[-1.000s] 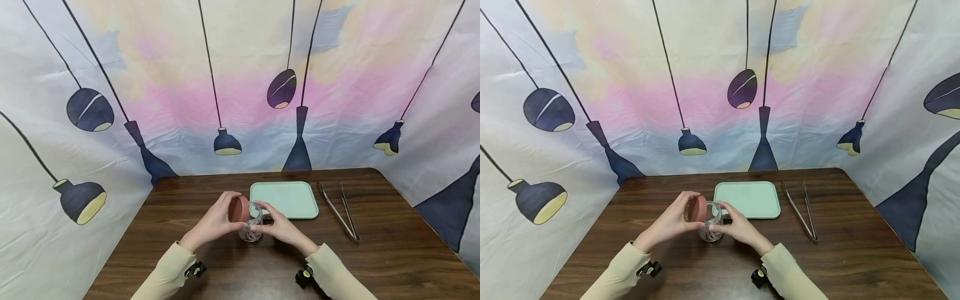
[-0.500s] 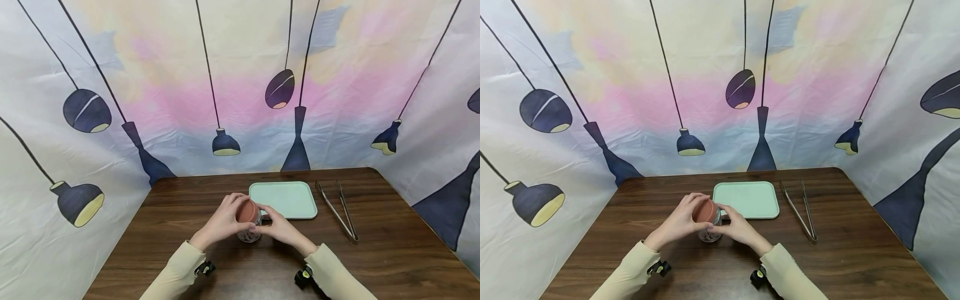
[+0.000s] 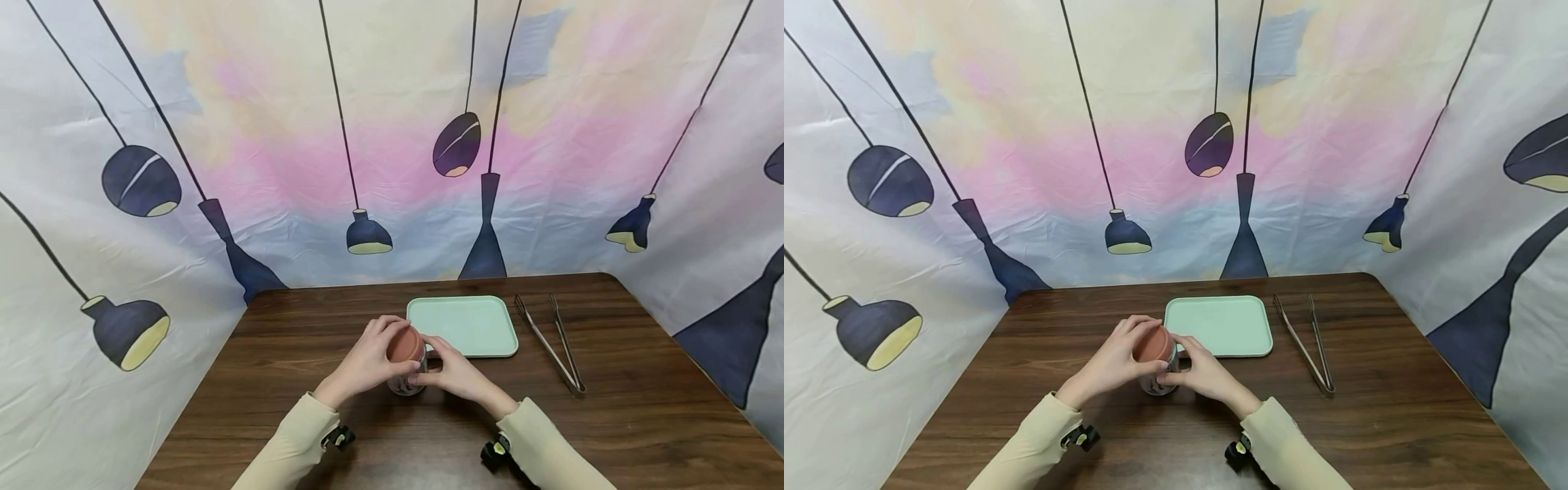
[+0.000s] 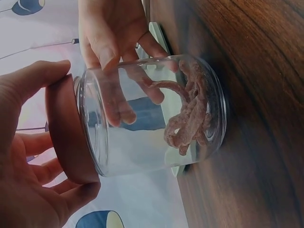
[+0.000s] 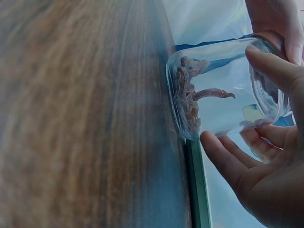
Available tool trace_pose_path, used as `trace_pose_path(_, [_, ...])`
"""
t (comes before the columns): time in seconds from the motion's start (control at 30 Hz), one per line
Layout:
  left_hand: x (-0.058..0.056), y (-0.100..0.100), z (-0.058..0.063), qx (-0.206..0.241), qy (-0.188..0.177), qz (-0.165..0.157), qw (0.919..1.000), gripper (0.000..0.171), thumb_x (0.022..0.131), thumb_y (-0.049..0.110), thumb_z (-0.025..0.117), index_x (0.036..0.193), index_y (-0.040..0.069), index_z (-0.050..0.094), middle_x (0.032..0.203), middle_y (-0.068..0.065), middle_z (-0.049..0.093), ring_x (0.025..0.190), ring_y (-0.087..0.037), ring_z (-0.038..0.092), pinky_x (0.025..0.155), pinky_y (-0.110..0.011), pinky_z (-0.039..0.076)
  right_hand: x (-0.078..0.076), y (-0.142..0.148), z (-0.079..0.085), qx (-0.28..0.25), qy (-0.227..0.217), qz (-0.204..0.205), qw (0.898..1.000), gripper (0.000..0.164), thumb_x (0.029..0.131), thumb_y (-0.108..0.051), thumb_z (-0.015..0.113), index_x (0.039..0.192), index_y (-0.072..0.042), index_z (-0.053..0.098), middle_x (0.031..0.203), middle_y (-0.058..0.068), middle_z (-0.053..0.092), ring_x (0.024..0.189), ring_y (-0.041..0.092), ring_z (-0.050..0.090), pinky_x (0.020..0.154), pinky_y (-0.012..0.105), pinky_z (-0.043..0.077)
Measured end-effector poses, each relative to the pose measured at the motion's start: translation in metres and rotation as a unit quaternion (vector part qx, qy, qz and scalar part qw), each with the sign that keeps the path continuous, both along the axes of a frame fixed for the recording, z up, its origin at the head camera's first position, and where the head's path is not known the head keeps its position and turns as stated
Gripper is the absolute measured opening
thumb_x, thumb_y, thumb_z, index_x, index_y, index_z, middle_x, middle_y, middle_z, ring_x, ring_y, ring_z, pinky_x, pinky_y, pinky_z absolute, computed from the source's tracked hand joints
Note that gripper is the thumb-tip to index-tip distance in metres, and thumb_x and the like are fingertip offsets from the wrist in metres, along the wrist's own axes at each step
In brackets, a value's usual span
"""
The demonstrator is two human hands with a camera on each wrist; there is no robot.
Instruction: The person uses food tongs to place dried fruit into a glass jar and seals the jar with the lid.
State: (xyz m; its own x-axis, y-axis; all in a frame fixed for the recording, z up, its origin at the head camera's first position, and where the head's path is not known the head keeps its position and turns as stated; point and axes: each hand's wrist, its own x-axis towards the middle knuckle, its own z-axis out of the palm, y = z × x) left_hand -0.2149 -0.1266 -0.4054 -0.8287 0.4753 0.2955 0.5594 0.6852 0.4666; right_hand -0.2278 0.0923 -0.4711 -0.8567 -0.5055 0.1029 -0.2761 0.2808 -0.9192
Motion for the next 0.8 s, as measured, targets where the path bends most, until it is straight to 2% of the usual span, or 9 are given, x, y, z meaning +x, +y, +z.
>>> trace_pose_path(0.17, [0.0,-0.004,-0.002,0.006,-0.026,-0.014,0.9995,0.078,0.085,0.046,0.08,0.149,0.017,0.048,0.146,-0.006,0.044,0.12,-0.024,0.054,0.089,-0.042,0.053,0.0,0.001,-0.001,0.0,-0.001,0.0,1.0,0.084,0.087,-0.039,0.081,0.155,-0.017,0.037,0.151,0.01,0.039,0.129,0.031,0.051,0.085,0.03,0.055])
trace_pose_path(0.3, [0.0,-0.008,-0.005,0.019,-0.047,-0.034,0.9981,0.086,0.083,0.044,0.083,0.154,0.017,0.042,0.152,-0.005,0.039,0.125,-0.022,0.053,0.096,-0.043,0.05,0.0,0.002,-0.002,0.005,-0.002,-0.005,1.0,0.085,0.087,-0.041,0.08,0.156,-0.016,0.037,0.152,0.01,0.039,0.128,0.03,0.052,0.086,0.032,0.055])
trace_pose_path(0.37, [0.001,-0.011,-0.005,0.025,-0.053,-0.032,0.9978,0.086,0.083,0.043,0.084,0.154,0.017,0.042,0.153,-0.005,0.039,0.127,-0.023,0.052,0.097,-0.044,0.049,0.0,0.002,-0.002,0.007,-0.004,-0.006,1.0,0.085,0.087,-0.041,0.08,0.155,-0.016,0.037,0.152,0.01,0.039,0.128,0.03,0.052,0.086,0.033,0.055])
trace_pose_path(0.63, [0.004,-0.009,-0.004,0.015,-0.03,-0.013,0.9993,0.082,0.08,0.042,0.086,0.149,0.017,0.049,0.147,-0.009,0.043,0.126,-0.028,0.049,0.095,-0.047,0.049,0.0,0.0,-0.002,0.002,-0.001,-0.005,1.0,0.083,0.086,-0.04,0.081,0.155,-0.019,0.039,0.152,0.008,0.04,0.128,0.03,0.051,0.086,0.033,0.055])
trace_pose_path(0.8, [0.003,-0.005,-0.007,0.013,-0.034,-0.01,0.9993,0.08,0.083,0.037,0.085,0.15,0.016,0.047,0.146,-0.01,0.043,0.122,-0.029,0.052,0.092,-0.046,0.051,-0.002,0.001,-0.002,0.001,0.005,-0.004,1.0,0.082,0.086,-0.04,0.081,0.154,-0.022,0.04,0.151,0.007,0.04,0.128,0.031,0.051,0.086,0.031,0.055])
